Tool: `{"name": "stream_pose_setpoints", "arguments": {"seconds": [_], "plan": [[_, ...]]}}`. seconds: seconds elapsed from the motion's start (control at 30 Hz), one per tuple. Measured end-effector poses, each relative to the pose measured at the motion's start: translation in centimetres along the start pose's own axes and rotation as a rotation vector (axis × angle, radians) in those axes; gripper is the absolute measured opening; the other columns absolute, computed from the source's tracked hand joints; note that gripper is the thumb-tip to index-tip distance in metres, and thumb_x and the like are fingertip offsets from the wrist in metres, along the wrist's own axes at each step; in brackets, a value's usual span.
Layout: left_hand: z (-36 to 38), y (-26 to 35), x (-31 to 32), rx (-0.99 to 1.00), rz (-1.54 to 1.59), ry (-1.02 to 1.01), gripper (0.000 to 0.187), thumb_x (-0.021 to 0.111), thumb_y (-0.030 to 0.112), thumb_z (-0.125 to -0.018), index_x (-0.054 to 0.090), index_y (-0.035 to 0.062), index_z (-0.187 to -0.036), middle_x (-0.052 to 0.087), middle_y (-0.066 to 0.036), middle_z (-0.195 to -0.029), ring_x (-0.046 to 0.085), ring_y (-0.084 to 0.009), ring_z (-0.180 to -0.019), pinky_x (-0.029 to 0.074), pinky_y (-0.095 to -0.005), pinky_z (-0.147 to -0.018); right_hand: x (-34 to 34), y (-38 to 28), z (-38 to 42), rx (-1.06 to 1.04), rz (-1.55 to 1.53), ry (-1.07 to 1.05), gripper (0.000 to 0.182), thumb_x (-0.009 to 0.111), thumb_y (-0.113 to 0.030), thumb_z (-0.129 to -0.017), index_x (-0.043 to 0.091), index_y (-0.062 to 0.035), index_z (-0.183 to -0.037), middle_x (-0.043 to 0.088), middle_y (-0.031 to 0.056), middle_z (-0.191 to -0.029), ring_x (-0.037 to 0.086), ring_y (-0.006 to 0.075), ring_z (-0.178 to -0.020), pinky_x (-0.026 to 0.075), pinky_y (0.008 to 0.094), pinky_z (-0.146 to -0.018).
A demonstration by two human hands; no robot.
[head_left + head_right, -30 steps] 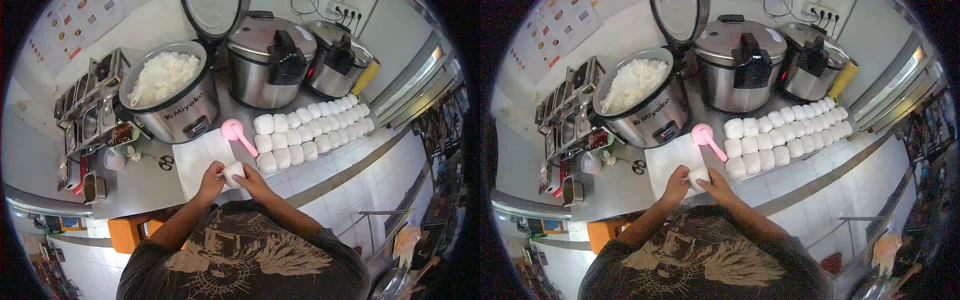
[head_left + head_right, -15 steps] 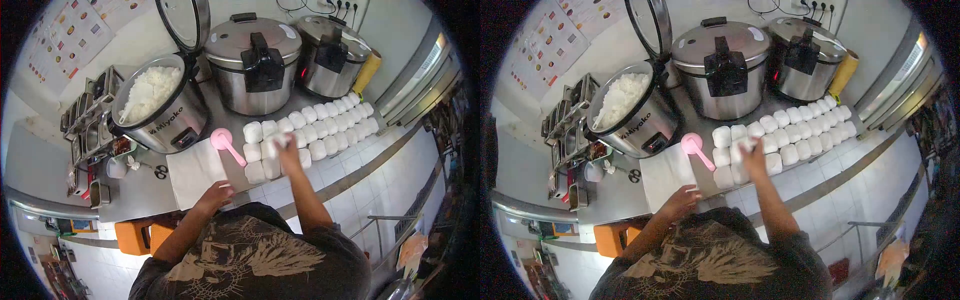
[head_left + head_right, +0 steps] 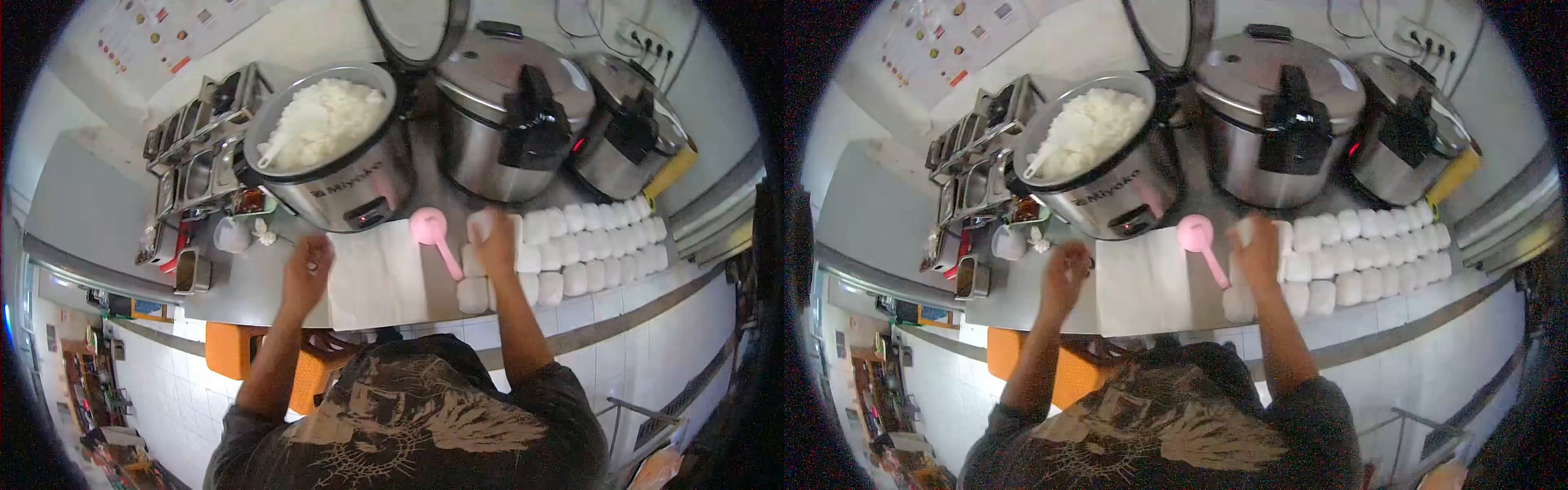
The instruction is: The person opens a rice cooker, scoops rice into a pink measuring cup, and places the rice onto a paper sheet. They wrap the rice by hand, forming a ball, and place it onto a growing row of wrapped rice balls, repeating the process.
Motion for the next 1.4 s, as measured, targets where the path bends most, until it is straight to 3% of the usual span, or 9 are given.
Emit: {"name": "stream_pose_setpoints", "arguments": {"seconds": [0.17,0.3,0.37,0.4,0.5,0.73,0.97,1.17,1.4], "plan": [[-14.0,4.5,-8.3,0.546,-0.571,0.330,0.034,0.072,0.011,-0.086,0.062,0.0041,-0.117,0.067,-0.017,-0.103,0.064,-0.0368,-0.091,0.052,-0.0447,-0.084,12.2,-2.5,3.1,0.012,0.329,-0.416,0.048,0.061,-0.021,-0.088,0.049,-0.0050,-0.133,0.067,0.0246,-0.106,0.064,0.0467,-0.097,0.051,0.0545,-0.086],[-21.5,1.3,-9.6,0.326,-0.818,0.029,0.034,0.071,0.016,-0.084,0.063,0.0054,-0.115,0.067,-0.021,-0.101,0.065,-0.0394,-0.095,0.052,-0.0482,-0.085,4.7,-7.4,-0.3,-0.069,0.313,-0.344,0.037,0.060,-0.019,-0.091,0.055,-0.0028,-0.124,0.070,0.0216,-0.099,0.068,0.0423,-0.088,0.055,0.0503,-0.074],[-24.3,-1.6,-9.1,0.220,-0.803,-0.163,0.031,0.069,0.014,-0.084,0.063,0.0063,-0.114,0.068,-0.023,-0.099,0.066,-0.0403,-0.096,0.052,-0.0487,-0.085,-1.7,-9.8,-2.8,0.002,-0.076,-0.318,0.034,0.061,-0.018,-0.094,0.059,-0.0023,-0.124,0.069,0.0216,-0.102,0.069,0.0392,-0.088,0.055,0.0439,-0.076],[-25.1,-2.0,-9.1,0.172,-0.782,-0.279,0.039,0.067,0.014,-0.086,0.061,0.0059,-0.124,0.067,-0.023,-0.115,0.062,-0.0408,-0.108,0.049,-0.0485,-0.096,-4.5,-13.1,-4.4,-0.088,-0.137,-0.246,0.042,0.060,-0.017,-0.095,0.052,-0.0069,-0.135,0.068,0.0225,-0.105,0.068,0.0407,-0.091,0.054,0.0476,-0.078],[-27.0,-4.1,-10.8,0.462,-0.620,-0.037,0.029,0.054,0.002,-0.083,0.063,0.0016,-0.111,0.068,-0.026,-0.096,0.066,-0.0424,-0.095,0.052,-0.0504,-0.085,-7.8,-22.3,-10.7,-0.338,-0.019,-0.042,0.054,0.056,-0.011,-0.096,0.042,-0.0114,-0.148,0.065,0.0254,-0.103,0.065,0.0449,-0.093,0.053,0.0516,-0.080],[-28.9,-3.3,-16.3,0.288,-0.784,0.027,0.024,0.051,0.012,-0.087,0.069,0.0002,-0.097,0.070,-0.023,-0.093,0.069,-0.0429,-0.088,0.055,-0.0518,-0.079,5.2,-30.4,-29.4,-0.424,0.583,-0.223,0.031,0.048,-0.018,-0.097,0.063,-0.0044,-0.120,0.067,0.0233,-0.105,0.067,0.0430,-0.096,0.055,0.0506,-0.083],[-30.6,-5.5,-11.9,0.178,-0.719,-0.114,0.028,0.050,0.014,-0.089,0.073,0.0010,-0.099,0.071,-0.023,-0.100,0.070,-0.0402,-0.093,0.057,-0.0499,-0.081,11.6,-36.9,-26.2,-0.538,0.686,-0.468,0.026,0.061,-0.024,-0.090,0.071,-0.0055,-0.105,0.070,0.0216,-0.105,0.069,0.0380,-0.098,0.056,0.0506,-0.081],[-28.0,-2.9,-12.5,0.187,-0.718,-0.188,0.024,0.048,0.012,-0.088,0.065,-0.0037,-0.095,0.069,-0.027,-0.094,0.068,-0.0436,-0.090,0.054,-0.0531,-0.082,13.5,-33.5,-25.3,-0.440,0.654,-0.741,0.031,0.071,-0.030,-0.086,0.074,-0.0010,-0.096,0.073,0.0200,-0.096,0.072,0.0296,-0.086,0.056,0.0455,-0.069],[-28.2,0.1,-15.3,0.333,-0.541,-0.066,0.022,0.049,0.012,-0.089,0.064,-0.0034,-0.094,0.068,-0.030,-0.092,0.067,-0.0465,-0.090,0.053,-0.0541,-0.082,7.3,-31.0,-24.6,0.256,-0.205,-0.944,0.020,0.058,-0.019,-0.095,0.066,-0.0036,-0.085,0.054,0.0014,-0.066,0.051,0.0131,-0.053,0.043,0.0295,-0.047]]}}
Point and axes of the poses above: each hand's wrist, its own z-axis away from the middle knuckle, its own x-axis out of the palm, y = z × x, the point moved 6 cm from there along -z, towards the middle knuckle
